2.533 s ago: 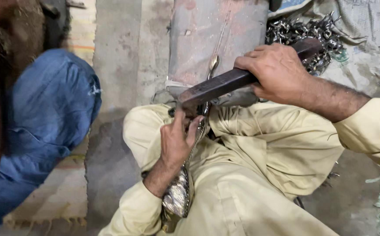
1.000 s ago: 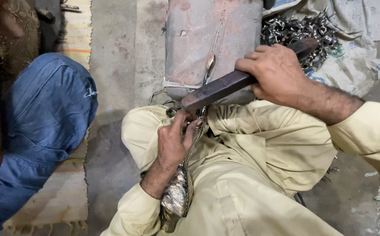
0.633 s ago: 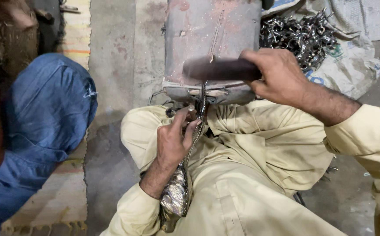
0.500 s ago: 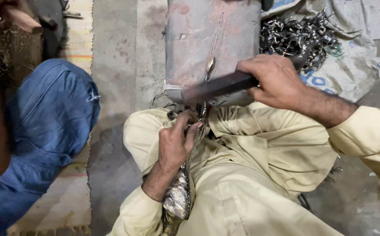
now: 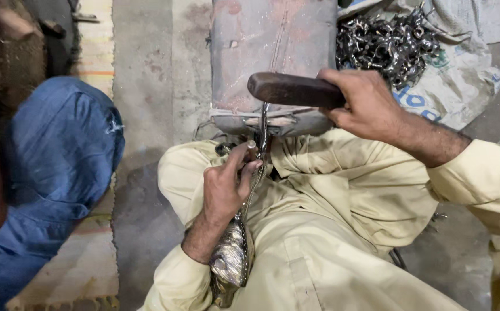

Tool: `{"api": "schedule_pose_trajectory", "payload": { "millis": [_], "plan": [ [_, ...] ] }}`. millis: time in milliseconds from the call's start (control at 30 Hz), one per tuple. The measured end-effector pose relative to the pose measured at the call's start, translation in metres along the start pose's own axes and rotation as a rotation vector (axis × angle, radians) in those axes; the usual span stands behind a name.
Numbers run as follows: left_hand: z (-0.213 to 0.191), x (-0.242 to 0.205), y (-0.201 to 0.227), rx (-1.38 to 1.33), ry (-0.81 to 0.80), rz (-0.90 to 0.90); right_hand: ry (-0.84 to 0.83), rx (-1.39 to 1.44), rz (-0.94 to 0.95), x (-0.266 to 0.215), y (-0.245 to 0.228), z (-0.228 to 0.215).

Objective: The person holds a silver-colored metal object shaped like a bird and uses a hammer to strike it repeatedly while it rests on a padded block. The person adjusts the object's position occasionally to work on different sections.

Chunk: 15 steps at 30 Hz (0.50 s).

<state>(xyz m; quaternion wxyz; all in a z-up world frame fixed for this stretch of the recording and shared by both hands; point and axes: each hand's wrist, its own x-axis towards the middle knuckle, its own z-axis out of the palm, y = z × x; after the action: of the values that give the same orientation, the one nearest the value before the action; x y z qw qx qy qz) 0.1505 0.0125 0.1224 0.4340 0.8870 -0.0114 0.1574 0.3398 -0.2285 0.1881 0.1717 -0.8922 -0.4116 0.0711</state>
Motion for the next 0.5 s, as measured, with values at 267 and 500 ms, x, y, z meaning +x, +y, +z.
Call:
{"api": "schedule_pose_trajectory", "payload": {
  "millis": [267,500],
  "plan": [
    [0.001,-0.008,-0.003,0.010,-0.024,0.020,0.056,-0.197,-0.109,-0.007,0.004,0.006],
    [-0.002,-0.008,-0.002,0.017,-0.066,-0.004,0.078,-0.110,-0.110,-0.008,-0.006,0.001]
  ]
}}
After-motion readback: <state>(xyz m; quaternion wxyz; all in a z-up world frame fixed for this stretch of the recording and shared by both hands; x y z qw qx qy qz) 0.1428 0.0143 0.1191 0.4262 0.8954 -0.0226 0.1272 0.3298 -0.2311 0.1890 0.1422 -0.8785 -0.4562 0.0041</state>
